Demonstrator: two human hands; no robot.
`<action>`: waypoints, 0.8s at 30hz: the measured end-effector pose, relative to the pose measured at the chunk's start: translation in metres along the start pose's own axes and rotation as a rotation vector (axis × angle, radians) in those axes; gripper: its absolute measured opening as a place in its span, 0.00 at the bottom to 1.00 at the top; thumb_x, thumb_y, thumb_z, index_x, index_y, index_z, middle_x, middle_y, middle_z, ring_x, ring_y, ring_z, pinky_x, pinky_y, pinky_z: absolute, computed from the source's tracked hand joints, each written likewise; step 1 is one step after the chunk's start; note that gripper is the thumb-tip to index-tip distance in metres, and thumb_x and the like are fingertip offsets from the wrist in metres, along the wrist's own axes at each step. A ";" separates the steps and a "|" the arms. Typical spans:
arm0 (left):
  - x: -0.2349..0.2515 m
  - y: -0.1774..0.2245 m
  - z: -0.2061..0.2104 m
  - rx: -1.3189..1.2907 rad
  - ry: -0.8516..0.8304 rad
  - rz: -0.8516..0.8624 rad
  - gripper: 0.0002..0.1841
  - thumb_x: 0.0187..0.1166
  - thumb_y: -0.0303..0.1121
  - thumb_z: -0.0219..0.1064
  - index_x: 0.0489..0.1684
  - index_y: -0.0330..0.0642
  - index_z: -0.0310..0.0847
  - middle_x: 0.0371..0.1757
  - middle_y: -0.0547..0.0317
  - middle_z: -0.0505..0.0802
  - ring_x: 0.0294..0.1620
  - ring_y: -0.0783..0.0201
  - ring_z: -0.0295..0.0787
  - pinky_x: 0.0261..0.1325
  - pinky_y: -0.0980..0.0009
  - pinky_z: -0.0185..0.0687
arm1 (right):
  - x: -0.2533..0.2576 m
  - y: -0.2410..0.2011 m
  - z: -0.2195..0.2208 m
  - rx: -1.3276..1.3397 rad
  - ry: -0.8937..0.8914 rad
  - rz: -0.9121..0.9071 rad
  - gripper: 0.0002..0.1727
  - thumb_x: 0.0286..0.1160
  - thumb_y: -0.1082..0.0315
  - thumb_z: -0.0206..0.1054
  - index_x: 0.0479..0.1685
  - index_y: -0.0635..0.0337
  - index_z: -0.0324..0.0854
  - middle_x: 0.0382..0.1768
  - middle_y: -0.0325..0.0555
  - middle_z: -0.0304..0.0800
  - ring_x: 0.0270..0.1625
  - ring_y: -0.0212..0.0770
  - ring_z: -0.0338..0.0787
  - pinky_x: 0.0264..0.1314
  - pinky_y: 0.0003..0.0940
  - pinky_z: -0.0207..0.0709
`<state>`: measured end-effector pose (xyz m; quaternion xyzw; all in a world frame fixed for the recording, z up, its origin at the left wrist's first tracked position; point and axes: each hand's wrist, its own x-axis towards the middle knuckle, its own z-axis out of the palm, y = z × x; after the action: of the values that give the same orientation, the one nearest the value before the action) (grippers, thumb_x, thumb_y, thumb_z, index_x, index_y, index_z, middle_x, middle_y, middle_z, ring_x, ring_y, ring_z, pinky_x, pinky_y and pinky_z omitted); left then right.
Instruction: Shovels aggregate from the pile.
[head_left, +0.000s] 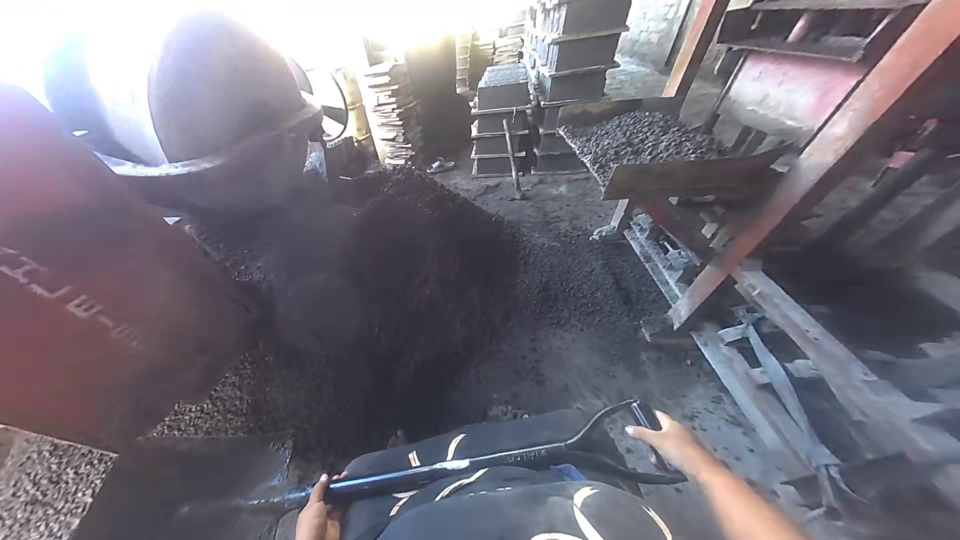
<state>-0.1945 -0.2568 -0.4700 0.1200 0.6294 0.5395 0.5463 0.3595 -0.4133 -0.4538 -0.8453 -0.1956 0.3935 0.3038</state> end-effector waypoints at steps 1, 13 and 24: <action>0.000 0.000 0.000 0.001 -0.003 -0.002 0.11 0.94 0.36 0.51 0.50 0.38 0.73 0.35 0.55 0.90 0.34 0.65 0.91 0.40 0.68 0.89 | 0.001 0.001 -0.001 0.006 -0.008 0.002 0.32 0.80 0.64 0.73 0.80 0.65 0.68 0.51 0.67 0.83 0.33 0.50 0.84 0.40 0.48 0.81; -0.005 -0.001 -0.001 0.044 -0.056 0.014 0.13 0.96 0.39 0.46 0.52 0.40 0.70 0.35 0.59 0.89 0.35 0.69 0.90 0.41 0.70 0.89 | -0.010 0.002 -0.008 0.208 -0.125 0.072 0.36 0.81 0.66 0.71 0.87 0.54 0.58 0.44 0.56 0.84 0.29 0.43 0.85 0.32 0.39 0.81; -0.003 0.002 -0.003 0.085 -0.059 0.041 0.13 0.95 0.39 0.49 0.54 0.38 0.72 0.38 0.58 0.88 0.37 0.69 0.89 0.42 0.71 0.88 | -0.014 0.000 -0.011 0.272 -0.213 0.069 0.39 0.80 0.72 0.69 0.89 0.52 0.53 0.30 0.46 0.80 0.21 0.38 0.82 0.25 0.33 0.80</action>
<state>-0.1964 -0.2597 -0.4675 0.1718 0.6329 0.5195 0.5477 0.3597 -0.4253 -0.4401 -0.7561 -0.1424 0.5139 0.3792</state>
